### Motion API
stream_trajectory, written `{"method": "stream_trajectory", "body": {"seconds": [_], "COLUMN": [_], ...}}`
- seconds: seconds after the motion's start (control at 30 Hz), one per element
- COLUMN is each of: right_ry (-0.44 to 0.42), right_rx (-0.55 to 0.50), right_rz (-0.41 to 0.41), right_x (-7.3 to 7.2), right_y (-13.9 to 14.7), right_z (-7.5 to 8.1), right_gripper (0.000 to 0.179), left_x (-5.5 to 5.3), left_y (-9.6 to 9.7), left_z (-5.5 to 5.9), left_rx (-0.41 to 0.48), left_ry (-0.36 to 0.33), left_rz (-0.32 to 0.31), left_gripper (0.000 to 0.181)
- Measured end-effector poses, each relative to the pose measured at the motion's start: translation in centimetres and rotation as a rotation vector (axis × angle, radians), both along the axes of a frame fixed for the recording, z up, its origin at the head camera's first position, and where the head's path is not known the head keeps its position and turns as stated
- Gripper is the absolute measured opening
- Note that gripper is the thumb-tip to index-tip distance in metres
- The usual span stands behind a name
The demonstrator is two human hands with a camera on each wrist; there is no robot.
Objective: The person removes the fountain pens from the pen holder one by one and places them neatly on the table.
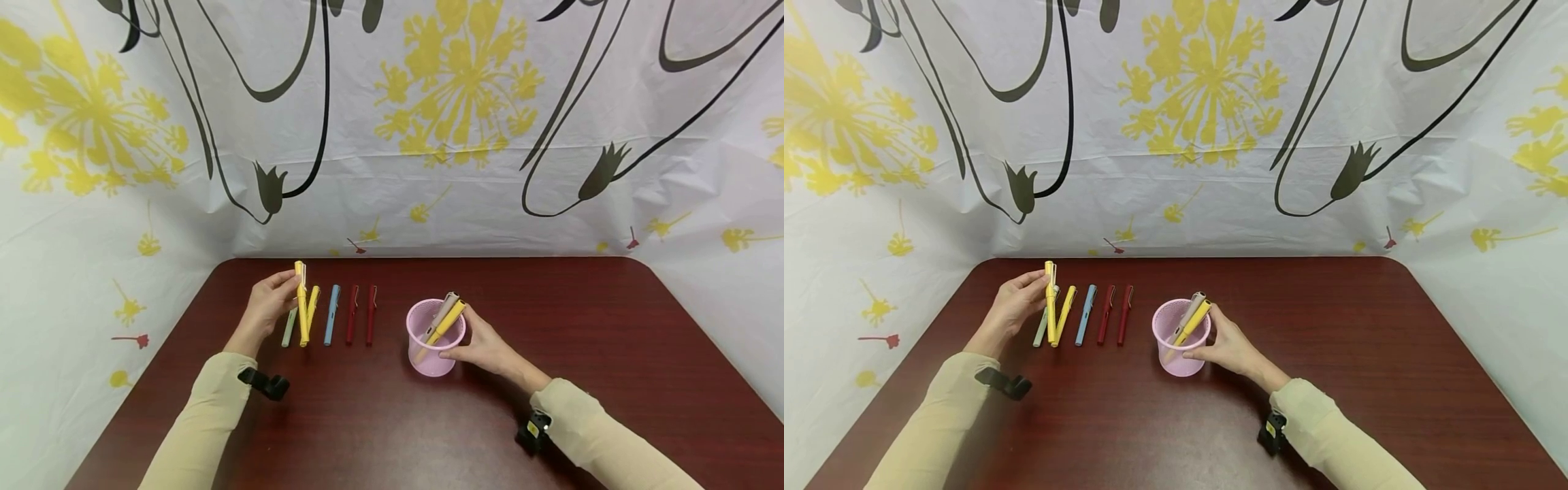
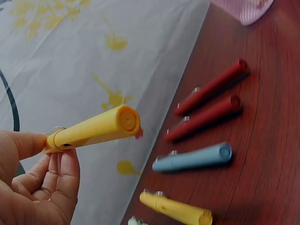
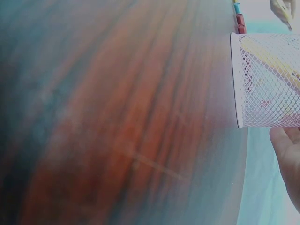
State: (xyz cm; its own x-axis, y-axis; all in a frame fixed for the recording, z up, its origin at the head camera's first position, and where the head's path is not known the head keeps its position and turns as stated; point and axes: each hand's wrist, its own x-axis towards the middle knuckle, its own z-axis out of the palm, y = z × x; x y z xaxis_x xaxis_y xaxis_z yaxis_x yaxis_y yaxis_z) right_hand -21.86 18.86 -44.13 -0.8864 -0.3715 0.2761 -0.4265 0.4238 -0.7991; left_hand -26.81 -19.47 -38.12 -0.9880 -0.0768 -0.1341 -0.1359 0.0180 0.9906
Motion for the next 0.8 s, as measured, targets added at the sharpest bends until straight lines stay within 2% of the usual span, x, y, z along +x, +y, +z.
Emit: {"method": "stream_trajectory", "body": {"seconds": [0.4,0.63,0.8], "right_ry": [0.006,0.009,0.012], "right_rx": [-0.007,-0.014,-0.020], "right_rz": [0.009,0.017,0.020], "right_x": [0.0,-0.1,0.0], "right_y": [0.0,0.0,0.0], "right_z": [-0.1,0.0,0.0], "right_gripper": [0.088,0.088,0.090], "left_x": [-0.7,-1.1,-1.3], "left_y": [-2.8,-4.1,-4.8], "left_z": [-0.9,-1.4,-1.8], "left_rx": [-0.088,-0.122,-0.187], "left_ry": [-0.055,-0.054,-0.070], "left_rz": [0.042,0.037,0.041], "left_gripper": [0.053,0.054,0.054]}}
